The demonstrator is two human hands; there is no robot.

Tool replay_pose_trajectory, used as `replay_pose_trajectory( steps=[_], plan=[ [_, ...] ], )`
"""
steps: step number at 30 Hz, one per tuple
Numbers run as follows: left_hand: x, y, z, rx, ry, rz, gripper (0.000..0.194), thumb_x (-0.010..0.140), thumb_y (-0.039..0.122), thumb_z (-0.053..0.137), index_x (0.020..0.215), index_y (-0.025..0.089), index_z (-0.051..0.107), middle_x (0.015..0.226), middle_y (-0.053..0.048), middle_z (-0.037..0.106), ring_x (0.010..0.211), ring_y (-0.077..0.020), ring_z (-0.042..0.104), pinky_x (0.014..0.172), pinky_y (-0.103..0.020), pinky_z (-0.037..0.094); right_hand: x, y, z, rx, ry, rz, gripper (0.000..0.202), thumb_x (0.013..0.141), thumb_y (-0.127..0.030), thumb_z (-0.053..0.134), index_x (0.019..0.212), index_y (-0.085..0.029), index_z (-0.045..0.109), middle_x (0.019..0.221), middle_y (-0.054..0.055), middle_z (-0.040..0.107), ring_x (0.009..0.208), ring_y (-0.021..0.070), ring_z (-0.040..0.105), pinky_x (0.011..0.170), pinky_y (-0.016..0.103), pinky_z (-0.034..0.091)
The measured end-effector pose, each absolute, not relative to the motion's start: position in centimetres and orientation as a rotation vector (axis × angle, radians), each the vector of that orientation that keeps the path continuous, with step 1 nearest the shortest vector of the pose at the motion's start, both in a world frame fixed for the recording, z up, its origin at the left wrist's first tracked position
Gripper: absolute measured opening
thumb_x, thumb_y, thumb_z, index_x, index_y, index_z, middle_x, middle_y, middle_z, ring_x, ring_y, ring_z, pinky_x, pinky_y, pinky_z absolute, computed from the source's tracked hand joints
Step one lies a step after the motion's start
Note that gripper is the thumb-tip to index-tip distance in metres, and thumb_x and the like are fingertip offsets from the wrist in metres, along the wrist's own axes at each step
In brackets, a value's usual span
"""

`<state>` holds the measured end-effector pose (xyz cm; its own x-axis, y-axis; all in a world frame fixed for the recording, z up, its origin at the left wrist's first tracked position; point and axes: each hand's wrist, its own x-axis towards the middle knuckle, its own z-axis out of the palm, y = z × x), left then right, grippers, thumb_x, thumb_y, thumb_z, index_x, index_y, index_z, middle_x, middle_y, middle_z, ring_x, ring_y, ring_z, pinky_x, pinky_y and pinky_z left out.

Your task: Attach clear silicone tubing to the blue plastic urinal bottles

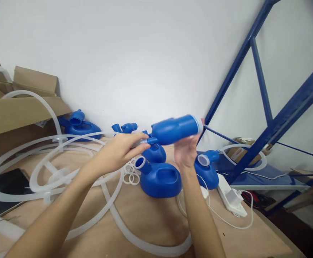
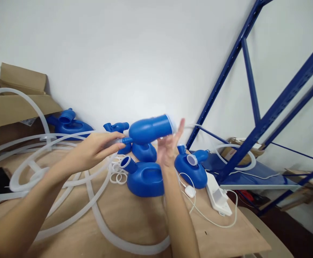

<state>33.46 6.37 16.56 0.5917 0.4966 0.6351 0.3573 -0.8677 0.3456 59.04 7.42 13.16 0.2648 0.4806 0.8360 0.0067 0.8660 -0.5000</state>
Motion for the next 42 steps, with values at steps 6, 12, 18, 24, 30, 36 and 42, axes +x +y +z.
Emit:
replay_pose_trajectory(
  steps=[6, 12, 18, 24, 30, 36, 42],
  plan=[
    [32.9, 6.6, 16.2, 2.733, 0.668, 0.911, 0.040, 0.108, 0.053, 0.046, 0.124, 0.024, 0.068, 0.100, -0.004, 0.078, 0.083, -0.0209, 0.072, 0.074, -0.028, 0.049, 62.5, 4.6, 14.9, -0.638, -1.680, 0.055, 0.035, 0.078, -0.048, 0.088, 0.105, -0.030, 0.075, 0.105, 0.004, 0.075, 0.102, 0.0272, 0.073, 0.097, 0.048, 0.058],
    [33.4, 5.6, 16.2, 2.678, 0.724, 0.967, 0.035, 0.107, 0.050, 0.042, 0.127, 0.024, 0.054, 0.098, -0.005, 0.075, 0.076, -0.0217, 0.071, 0.065, -0.028, 0.048, 60.2, 4.9, 14.6, -0.455, -1.521, -0.037, 0.027, 0.079, -0.044, 0.085, 0.094, -0.028, 0.069, 0.094, 0.000, 0.072, 0.091, 0.0231, 0.073, 0.091, 0.050, 0.063],
    [32.9, 3.8, 16.7, 2.753, 0.668, 0.946, 0.032, 0.108, 0.047, 0.041, 0.129, 0.025, 0.050, 0.089, -0.002, 0.071, 0.066, -0.0186, 0.066, 0.060, -0.026, 0.043, 59.6, 4.0, 15.0, -0.418, -1.549, -0.073, 0.032, 0.078, -0.048, 0.085, 0.092, -0.028, 0.065, 0.095, 0.000, 0.071, 0.088, 0.0223, 0.073, 0.086, 0.049, 0.065],
    [33.0, 3.9, 16.4, 2.592, 0.463, 0.863, 0.017, 0.107, 0.041, 0.043, 0.105, 0.024, 0.044, 0.073, 0.004, 0.054, 0.055, -0.0140, 0.051, 0.055, -0.025, 0.038, 59.3, 1.4, 16.3, -0.410, -1.609, -0.297, 0.028, 0.077, -0.049, 0.085, 0.089, -0.032, 0.066, 0.092, 0.000, 0.072, 0.083, 0.0227, 0.072, 0.074, 0.047, 0.066],
    [34.9, 4.2, 15.6, 2.271, 0.335, 0.720, 0.024, 0.104, 0.048, 0.050, 0.108, 0.026, 0.042, 0.077, 0.005, 0.052, 0.060, -0.0131, 0.051, 0.055, -0.024, 0.043, 60.5, 0.7, 16.7, -0.379, -1.613, -0.347, 0.012, 0.081, -0.035, 0.081, 0.088, -0.032, 0.071, 0.089, 0.000, 0.074, 0.079, 0.0227, 0.072, 0.071, 0.045, 0.063],
    [35.6, 3.1, 15.3, 2.788, 0.863, 1.164, 0.039, 0.107, 0.048, 0.051, 0.136, 0.023, 0.053, 0.099, -0.006, 0.073, 0.079, -0.0226, 0.070, 0.064, -0.030, 0.047, 61.6, 2.1, 16.4, -0.526, -1.371, -0.248, 0.009, 0.080, -0.029, 0.080, 0.085, -0.024, 0.073, 0.083, 0.000, 0.073, 0.081, 0.0209, 0.072, 0.082, 0.041, 0.058],
    [35.4, 4.8, 14.3, 3.001, 0.883, 1.634, 0.041, 0.114, 0.042, 0.029, 0.122, 0.016, 0.061, 0.100, -0.008, 0.076, 0.077, -0.0185, 0.071, 0.057, -0.027, 0.041, 60.5, 1.7, 16.4, -0.718, -1.212, -0.007, 0.014, 0.084, -0.035, 0.076, 0.081, -0.025, 0.067, 0.079, -0.002, 0.073, 0.080, 0.0198, 0.071, 0.078, 0.036, 0.056]
  ],
)
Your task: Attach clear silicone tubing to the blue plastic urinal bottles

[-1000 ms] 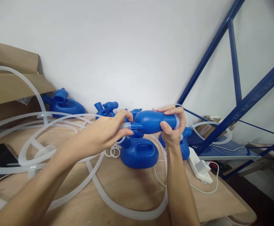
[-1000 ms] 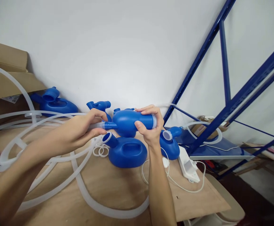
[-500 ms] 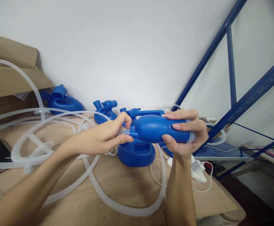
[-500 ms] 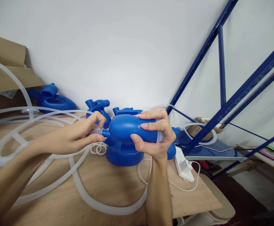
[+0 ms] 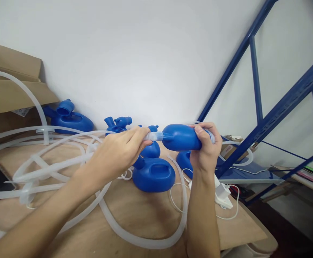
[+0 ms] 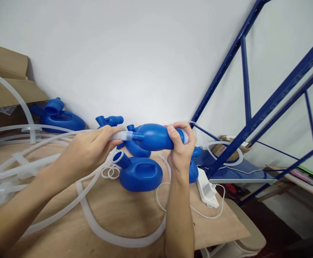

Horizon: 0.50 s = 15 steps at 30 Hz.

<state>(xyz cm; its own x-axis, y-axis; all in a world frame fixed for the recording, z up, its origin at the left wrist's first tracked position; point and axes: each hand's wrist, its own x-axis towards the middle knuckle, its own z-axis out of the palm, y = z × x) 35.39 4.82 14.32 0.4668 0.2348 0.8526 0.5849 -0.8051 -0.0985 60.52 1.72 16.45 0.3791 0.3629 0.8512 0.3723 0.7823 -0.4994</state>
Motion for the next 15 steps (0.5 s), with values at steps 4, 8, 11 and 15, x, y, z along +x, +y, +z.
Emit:
replay_pose_trajectory(
  steps=[4, 8, 11, 15],
  plan=[
    [34.7, 5.1, 14.9, -2.335, -0.485, -1.271, 0.047, 0.114, 0.043, 0.024, 0.096, 0.017, 0.058, 0.068, -0.001, 0.065, 0.054, -0.0155, 0.059, 0.047, -0.029, 0.030, 59.8, 1.7, 16.4, -0.687, -1.238, 0.055, 0.019, 0.082, -0.034, 0.078, 0.077, -0.025, 0.063, 0.077, -0.003, 0.070, 0.079, 0.0187, 0.071, 0.076, 0.035, 0.056],
    [33.7, 4.0, 16.0, -2.471, -0.398, -1.274, 0.046, 0.112, 0.046, 0.025, 0.084, 0.023, 0.052, 0.055, 0.002, 0.053, 0.045, -0.0150, 0.048, 0.046, -0.031, 0.027, 59.5, 1.4, 16.4, -0.641, -1.364, 0.039, 0.019, 0.088, -0.037, 0.074, 0.078, -0.025, 0.062, 0.080, -0.002, 0.069, 0.080, 0.0187, 0.070, 0.079, 0.037, 0.057],
    [33.4, 3.1, 16.6, -2.606, -0.456, -1.279, 0.046, 0.109, 0.052, 0.032, 0.074, 0.025, 0.047, 0.053, 0.002, 0.044, 0.044, -0.0146, 0.038, 0.047, -0.033, 0.019, 59.5, 1.1, 16.4, -0.623, -1.422, -0.061, 0.016, 0.090, -0.036, 0.071, 0.081, -0.025, 0.062, 0.082, -0.001, 0.070, 0.081, 0.0199, 0.070, 0.080, 0.040, 0.056],
    [33.5, 3.1, 16.7, -2.768, -0.584, -1.319, 0.048, 0.107, 0.058, 0.033, 0.075, 0.025, 0.045, 0.052, 0.003, 0.039, 0.043, -0.0139, 0.032, 0.048, -0.033, 0.016, 59.3, 1.0, 16.5, -0.565, -1.396, -0.182, 0.015, 0.088, -0.035, 0.073, 0.082, -0.025, 0.064, 0.080, 0.001, 0.070, 0.079, 0.0218, 0.070, 0.078, 0.042, 0.055]
  ],
)
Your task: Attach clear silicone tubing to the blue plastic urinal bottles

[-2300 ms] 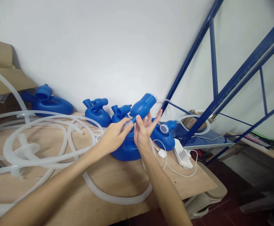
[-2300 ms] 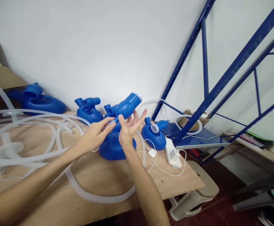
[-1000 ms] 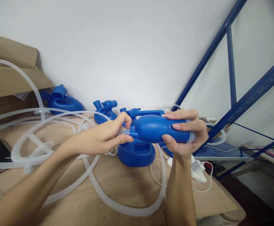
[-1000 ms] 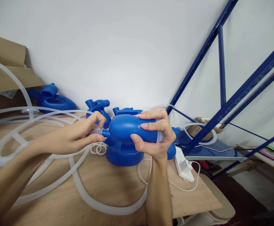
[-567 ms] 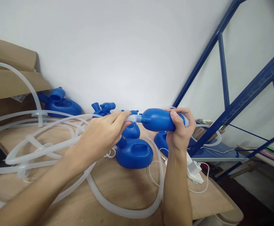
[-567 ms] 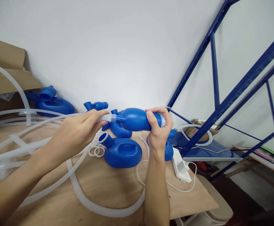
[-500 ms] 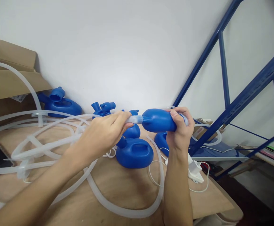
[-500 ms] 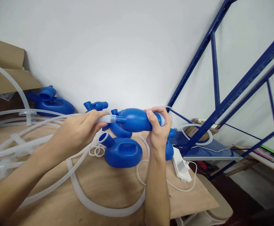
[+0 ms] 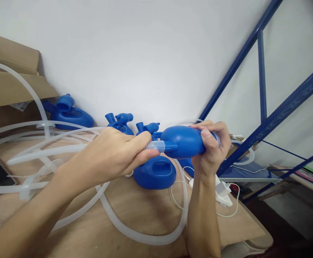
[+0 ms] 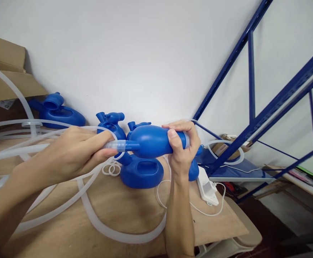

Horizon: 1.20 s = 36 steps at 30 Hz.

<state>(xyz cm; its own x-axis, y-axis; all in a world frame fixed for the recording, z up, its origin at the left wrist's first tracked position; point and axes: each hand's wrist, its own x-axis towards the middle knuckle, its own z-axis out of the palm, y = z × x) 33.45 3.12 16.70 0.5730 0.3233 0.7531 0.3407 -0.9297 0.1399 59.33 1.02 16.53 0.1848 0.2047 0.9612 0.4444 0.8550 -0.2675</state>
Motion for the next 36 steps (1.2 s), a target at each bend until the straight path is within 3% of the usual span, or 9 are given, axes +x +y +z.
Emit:
replay_pose_trajectory(
  steps=[7, 11, 15, 19, 22, 24, 26, 32, 36],
  plan=[
    [33.9, 2.9, 17.3, -3.237, -0.539, -1.250, 0.046, 0.106, 0.048, 0.037, 0.069, 0.022, 0.045, 0.051, 0.005, 0.039, 0.042, -0.0102, 0.037, 0.049, -0.027, 0.026, 59.3, 0.6, 17.0, -0.361, -1.432, -0.460, 0.013, 0.085, -0.040, 0.076, 0.087, -0.030, 0.069, 0.081, -0.002, 0.070, 0.074, 0.0207, 0.069, 0.070, 0.041, 0.059],
    [34.3, 2.9, 17.1, -3.462, -0.467, -1.197, 0.046, 0.105, 0.047, 0.041, 0.068, 0.021, 0.047, 0.056, 0.004, 0.042, 0.048, -0.0100, 0.040, 0.050, -0.026, 0.030, 60.3, 0.3, 17.4, -0.255, -1.496, -0.601, 0.014, 0.086, -0.043, 0.075, 0.091, -0.033, 0.066, 0.083, -0.002, 0.066, 0.068, 0.0194, 0.067, 0.057, 0.037, 0.059],
    [34.7, 3.2, 16.4, -3.624, -0.483, -1.219, 0.053, 0.107, 0.050, 0.041, 0.063, 0.020, 0.042, 0.053, 0.004, 0.043, 0.048, -0.0094, 0.038, 0.049, -0.025, 0.032, 61.2, 0.5, 17.7, -0.267, -1.520, -0.757, 0.025, 0.085, -0.050, 0.074, 0.083, -0.031, 0.058, 0.079, -0.003, 0.062, 0.062, 0.0175, 0.064, 0.052, 0.036, 0.059],
    [35.1, 3.5, 16.1, -3.771, -0.615, -1.282, 0.060, 0.107, 0.056, 0.038, 0.059, 0.021, 0.039, 0.049, 0.003, 0.044, 0.045, -0.0094, 0.039, 0.047, -0.025, 0.035, 60.9, 0.6, 17.4, -0.307, -1.517, -0.696, 0.025, 0.087, -0.049, 0.073, 0.083, -0.030, 0.057, 0.080, -0.003, 0.062, 0.065, 0.0180, 0.066, 0.055, 0.038, 0.060],
    [34.8, 3.9, 16.3, -3.590, -0.692, -1.421, 0.054, 0.107, 0.056, 0.040, 0.070, 0.020, 0.055, 0.058, 0.002, 0.055, 0.050, -0.0119, 0.050, 0.051, -0.026, 0.040, 60.3, 0.6, 17.1, -0.367, -1.499, -0.587, 0.015, 0.089, -0.040, 0.074, 0.088, -0.030, 0.064, 0.085, -0.001, 0.067, 0.076, 0.0214, 0.070, 0.066, 0.043, 0.061],
    [34.4, 4.3, 16.4, -3.358, -0.683, -1.340, 0.041, 0.106, 0.054, 0.046, 0.096, 0.021, 0.067, 0.076, 0.000, 0.068, 0.064, -0.0148, 0.061, 0.060, -0.027, 0.045, 60.1, 0.8, 16.9, -0.432, -1.516, -0.551, 0.009, 0.087, -0.034, 0.076, 0.088, -0.029, 0.068, 0.087, 0.000, 0.071, 0.079, 0.0225, 0.071, 0.070, 0.044, 0.061],
    [34.0, 4.5, 16.3, -3.139, -0.649, -1.196, 0.035, 0.107, 0.051, 0.049, 0.114, 0.023, 0.067, 0.091, -0.001, 0.074, 0.075, -0.0177, 0.067, 0.066, -0.028, 0.046, 60.0, 1.3, 16.8, -0.470, -1.501, -0.493, 0.005, 0.087, -0.030, 0.075, 0.086, -0.028, 0.070, 0.085, 0.000, 0.073, 0.078, 0.0220, 0.072, 0.072, 0.043, 0.060],
    [34.5, 4.4, 15.2, -2.657, -0.516, -1.062, 0.042, 0.112, 0.044, 0.033, 0.093, 0.018, 0.060, 0.064, -0.001, 0.062, 0.054, -0.0197, 0.059, 0.053, -0.031, 0.030, 59.9, 2.5, 16.7, -0.441, -1.423, -0.344, 0.008, 0.085, -0.026, 0.072, 0.079, -0.025, 0.067, 0.078, -0.002, 0.073, 0.073, 0.0189, 0.071, 0.068, 0.037, 0.059],
    [35.0, 4.3, 14.9, -2.636, -0.371, -1.068, 0.039, 0.113, 0.037, 0.028, 0.088, 0.019, 0.051, 0.060, 0.002, 0.055, 0.050, -0.0183, 0.055, 0.051, -0.033, 0.028, 59.4, 1.6, 16.7, -0.464, -1.434, -0.414, 0.009, 0.082, -0.025, 0.072, 0.077, -0.024, 0.065, 0.077, -0.002, 0.073, 0.071, 0.0188, 0.072, 0.067, 0.038, 0.060]
  ],
)
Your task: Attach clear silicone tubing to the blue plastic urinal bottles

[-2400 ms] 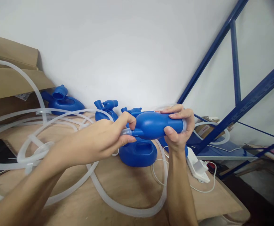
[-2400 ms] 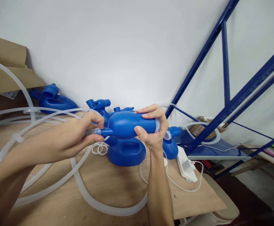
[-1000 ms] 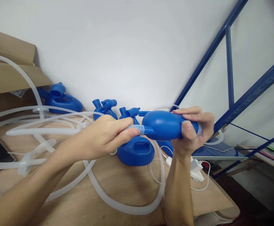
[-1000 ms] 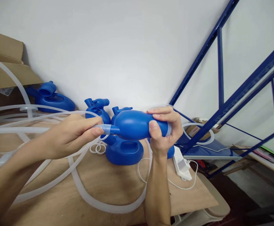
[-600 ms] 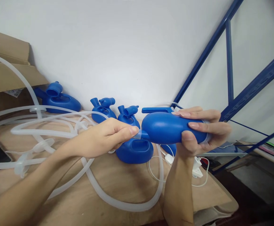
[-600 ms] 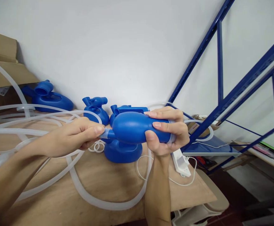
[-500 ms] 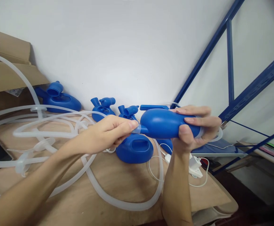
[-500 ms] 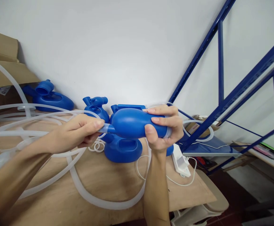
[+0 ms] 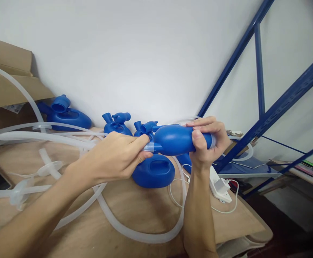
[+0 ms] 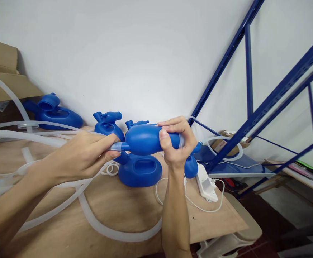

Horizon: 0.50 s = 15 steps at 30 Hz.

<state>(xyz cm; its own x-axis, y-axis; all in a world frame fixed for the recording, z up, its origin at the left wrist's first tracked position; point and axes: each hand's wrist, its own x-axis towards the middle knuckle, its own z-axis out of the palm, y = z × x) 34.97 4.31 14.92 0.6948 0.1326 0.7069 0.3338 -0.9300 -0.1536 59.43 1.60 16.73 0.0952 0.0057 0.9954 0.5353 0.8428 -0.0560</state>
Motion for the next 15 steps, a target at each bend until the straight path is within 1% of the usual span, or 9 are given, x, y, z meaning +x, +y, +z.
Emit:
replay_pose_trajectory(
  steps=[4, 8, 11, 15],
  plan=[
    [35.3, 4.2, 14.8, -2.687, -0.310, -1.089, 0.033, 0.112, 0.036, 0.033, 0.084, 0.023, 0.044, 0.057, 0.004, 0.049, 0.047, -0.0170, 0.048, 0.050, -0.033, 0.028, 59.0, 0.3, 16.9, -0.455, -1.468, -0.519, 0.009, 0.080, -0.021, 0.071, 0.077, -0.026, 0.065, 0.076, -0.002, 0.072, 0.071, 0.0197, 0.072, 0.065, 0.039, 0.060],
    [35.5, 3.4, 15.2, -2.786, -0.279, -1.191, 0.030, 0.110, 0.035, 0.039, 0.082, 0.024, 0.040, 0.055, 0.007, 0.044, 0.044, -0.0152, 0.044, 0.048, -0.031, 0.028, 58.6, 0.0, 17.0, -0.430, -1.438, -0.585, 0.009, 0.083, -0.027, 0.069, 0.078, -0.030, 0.063, 0.076, -0.002, 0.070, 0.069, 0.0213, 0.070, 0.063, 0.042, 0.060],
    [35.4, 2.9, 15.6, -2.790, -0.333, -1.209, 0.029, 0.108, 0.034, 0.044, 0.081, 0.023, 0.041, 0.053, 0.008, 0.041, 0.042, -0.0138, 0.043, 0.047, -0.031, 0.026, 58.2, 0.2, 16.9, -0.409, -1.422, -0.552, 0.008, 0.084, -0.028, 0.068, 0.078, -0.031, 0.063, 0.078, -0.002, 0.070, 0.070, 0.0215, 0.069, 0.061, 0.041, 0.060],
    [35.1, 2.8, 15.6, -2.656, -0.368, -1.196, 0.033, 0.109, 0.037, 0.043, 0.080, 0.022, 0.046, 0.052, 0.007, 0.045, 0.042, -0.0144, 0.045, 0.048, -0.030, 0.027, 57.8, 0.8, 16.7, -0.411, -1.398, -0.439, 0.009, 0.082, -0.021, 0.069, 0.078, -0.027, 0.064, 0.077, -0.002, 0.070, 0.071, 0.0209, 0.070, 0.066, 0.041, 0.059]
  ],
)
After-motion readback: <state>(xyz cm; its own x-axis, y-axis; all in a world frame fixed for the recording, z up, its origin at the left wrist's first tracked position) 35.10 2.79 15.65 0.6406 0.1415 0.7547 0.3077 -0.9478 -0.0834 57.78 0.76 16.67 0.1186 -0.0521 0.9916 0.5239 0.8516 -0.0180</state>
